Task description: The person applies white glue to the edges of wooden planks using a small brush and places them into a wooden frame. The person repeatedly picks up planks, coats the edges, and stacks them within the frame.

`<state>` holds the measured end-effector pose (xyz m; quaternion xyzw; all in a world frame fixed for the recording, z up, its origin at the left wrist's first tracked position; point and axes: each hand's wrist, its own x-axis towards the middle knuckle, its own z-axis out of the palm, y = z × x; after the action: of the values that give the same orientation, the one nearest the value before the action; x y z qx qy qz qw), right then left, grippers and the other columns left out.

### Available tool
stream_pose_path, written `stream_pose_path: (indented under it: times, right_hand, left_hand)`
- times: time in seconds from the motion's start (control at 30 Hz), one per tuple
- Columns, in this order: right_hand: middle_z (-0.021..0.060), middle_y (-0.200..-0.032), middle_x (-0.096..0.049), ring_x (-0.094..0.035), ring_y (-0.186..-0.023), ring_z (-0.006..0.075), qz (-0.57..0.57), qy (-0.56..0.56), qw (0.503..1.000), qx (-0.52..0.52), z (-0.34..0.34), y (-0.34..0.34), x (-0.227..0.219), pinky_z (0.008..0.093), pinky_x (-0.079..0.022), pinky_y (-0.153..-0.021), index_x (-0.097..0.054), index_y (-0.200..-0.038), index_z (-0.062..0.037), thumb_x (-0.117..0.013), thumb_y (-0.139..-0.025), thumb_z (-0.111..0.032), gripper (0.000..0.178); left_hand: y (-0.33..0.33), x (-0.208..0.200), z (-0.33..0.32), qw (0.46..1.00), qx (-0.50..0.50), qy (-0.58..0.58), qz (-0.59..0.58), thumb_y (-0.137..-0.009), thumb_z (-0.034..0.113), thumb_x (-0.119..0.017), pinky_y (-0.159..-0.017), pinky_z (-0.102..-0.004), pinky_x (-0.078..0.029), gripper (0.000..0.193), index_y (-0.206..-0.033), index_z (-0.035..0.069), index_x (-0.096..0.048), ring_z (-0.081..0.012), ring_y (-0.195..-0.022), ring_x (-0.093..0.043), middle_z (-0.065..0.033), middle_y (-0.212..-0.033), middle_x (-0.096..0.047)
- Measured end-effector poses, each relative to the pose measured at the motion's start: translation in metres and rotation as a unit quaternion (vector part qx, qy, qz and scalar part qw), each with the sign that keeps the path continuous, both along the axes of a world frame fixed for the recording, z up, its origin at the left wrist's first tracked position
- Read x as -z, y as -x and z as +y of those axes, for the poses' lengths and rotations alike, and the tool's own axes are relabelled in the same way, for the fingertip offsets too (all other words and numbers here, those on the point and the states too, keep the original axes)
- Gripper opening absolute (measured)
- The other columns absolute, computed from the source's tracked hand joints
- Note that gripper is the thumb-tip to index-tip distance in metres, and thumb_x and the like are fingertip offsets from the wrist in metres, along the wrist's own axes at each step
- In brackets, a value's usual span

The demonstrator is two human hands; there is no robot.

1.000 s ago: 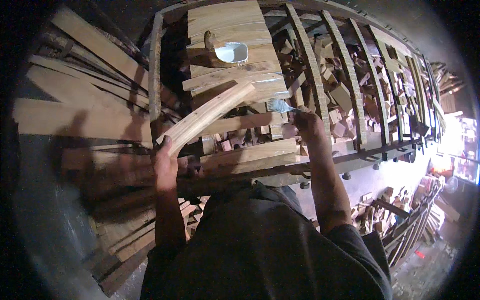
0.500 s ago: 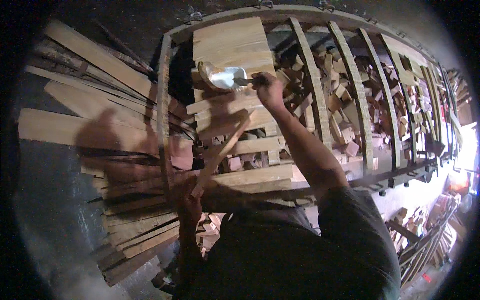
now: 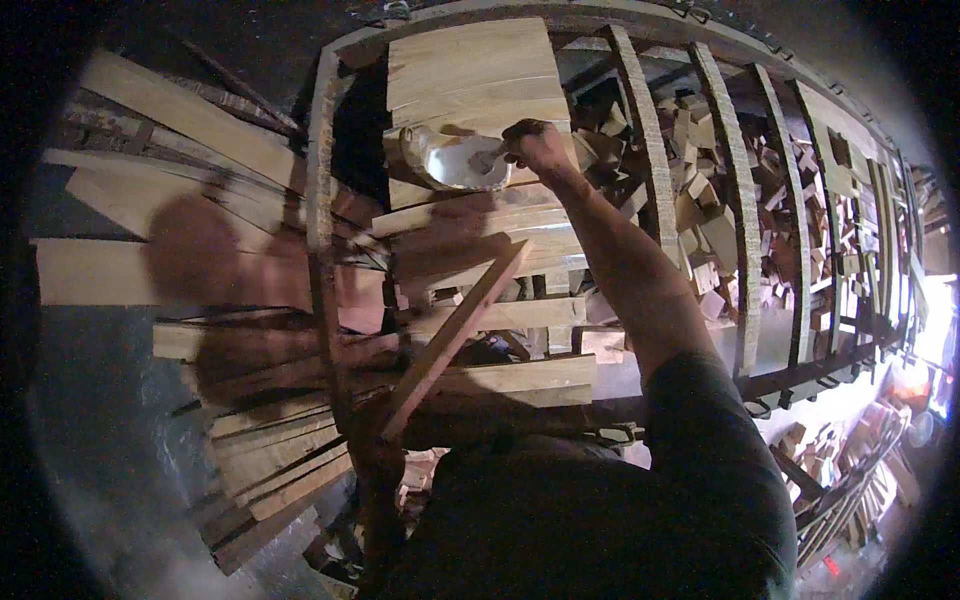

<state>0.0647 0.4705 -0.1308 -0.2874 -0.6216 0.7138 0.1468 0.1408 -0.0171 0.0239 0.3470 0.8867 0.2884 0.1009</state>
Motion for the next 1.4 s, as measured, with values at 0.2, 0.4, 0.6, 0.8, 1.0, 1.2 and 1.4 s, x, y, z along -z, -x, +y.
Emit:
stream_pose_path:
  times: [0.2,0.4,0.6,0.8,1.0,1.2,1.4]
  right_hand:
    - [0.012,-0.076,-0.065,-0.064,-0.062,0.0237,-0.026,0.266,0.959,0.09,0.006,-0.022,0.032,0.0347,-0.052,-0.053,-0.063,-0.087,0.0006,-0.064,-0.083,-0.008,0.01]
    - [0.0126,-0.08,-0.062,-0.06,-0.067,0.0218,-0.046,0.233,0.966,0.097,-0.004,-0.059,0.045,0.0348,-0.05,-0.056,-0.06,-0.09,0.0038,-0.062,-0.083,-0.008,0.013]
    - [0.0075,-0.079,-0.06,-0.06,-0.072,0.0204,0.125,0.316,0.94,0.038,-0.021,-0.136,0.004,0.0311,-0.046,-0.063,-0.06,-0.089,-0.003,-0.058,-0.088,-0.009,0.006]
    - [0.0076,-0.074,-0.056,-0.058,-0.069,0.0211,0.216,0.361,0.907,0.033,-0.103,-0.18,-0.076,0.0331,-0.044,-0.063,-0.058,-0.08,-0.0014,-0.061,-0.086,-0.009,0.01]
    - [0.0112,-0.079,-0.064,-0.062,-0.065,0.0198,0.216,0.293,0.93,-0.051,-0.176,-0.176,-0.131,0.0295,-0.048,-0.061,-0.064,-0.088,0.0022,-0.065,-0.079,0.006,0.01]
    - [0.0071,-0.079,-0.065,-0.059,-0.068,0.0129,0.204,0.186,0.954,-0.121,-0.213,-0.165,-0.172,0.0265,-0.048,-0.065,-0.066,-0.082,0.0004,-0.063,-0.071,0.013,0.016]
    - [0.0036,-0.076,-0.065,-0.057,-0.069,0.0095,0.177,0.14,0.969,-0.104,-0.212,-0.157,-0.158,0.0233,-0.046,-0.063,-0.065,-0.078,0.0005,-0.061,-0.071,0.013,0.015]
  left_hand:
    - [0.013,-0.011,0.002,0.999,-0.012,-0.008,-0.033,-0.087,0.011,-0.058,-0.088,-0.0428,-0.048,0.026,-0.109,-0.001,-0.064,-0.0386,-0.101,-0.061,-0.0209,-0.112,-0.065]
    - [0.002,-0.019,0.003,0.997,-0.027,0.069,-0.005,-0.086,0.008,-0.063,-0.094,-0.0429,-0.047,0.034,-0.119,0.001,-0.06,-0.0343,-0.106,-0.061,-0.0176,-0.115,-0.063]
    - [-0.003,0.011,-0.003,0.993,-0.055,-0.103,-0.034,-0.084,0.007,-0.068,-0.087,-0.0373,-0.051,0.034,-0.117,0.003,-0.061,-0.0293,-0.097,-0.064,-0.0163,-0.11,-0.065]
    - [-0.009,-0.021,0.013,0.982,-0.095,-0.138,-0.091,-0.084,0.008,-0.068,-0.083,-0.0339,-0.052,0.026,-0.109,0.002,-0.065,-0.023,-0.093,-0.064,-0.0128,-0.101,-0.066]
    - [-0.012,-0.016,0.009,0.978,-0.129,-0.1,-0.129,-0.086,0.017,-0.067,-0.076,-0.0305,-0.05,0.029,-0.11,0.001,-0.064,-0.0182,-0.083,-0.063,-0.01,-0.092,-0.067]
    - [-0.012,-0.01,0.013,0.968,-0.115,-0.164,-0.149,-0.086,0.014,-0.065,-0.076,-0.0303,-0.05,0.028,-0.11,0.0,-0.063,-0.0181,-0.085,-0.063,-0.0104,-0.094,-0.066]
    - [-0.013,-0.01,0.013,0.965,-0.111,-0.177,-0.159,-0.086,0.011,-0.063,-0.078,-0.0296,-0.05,0.027,-0.111,0.001,-0.063,-0.0192,-0.09,-0.064,-0.0117,-0.098,-0.066]
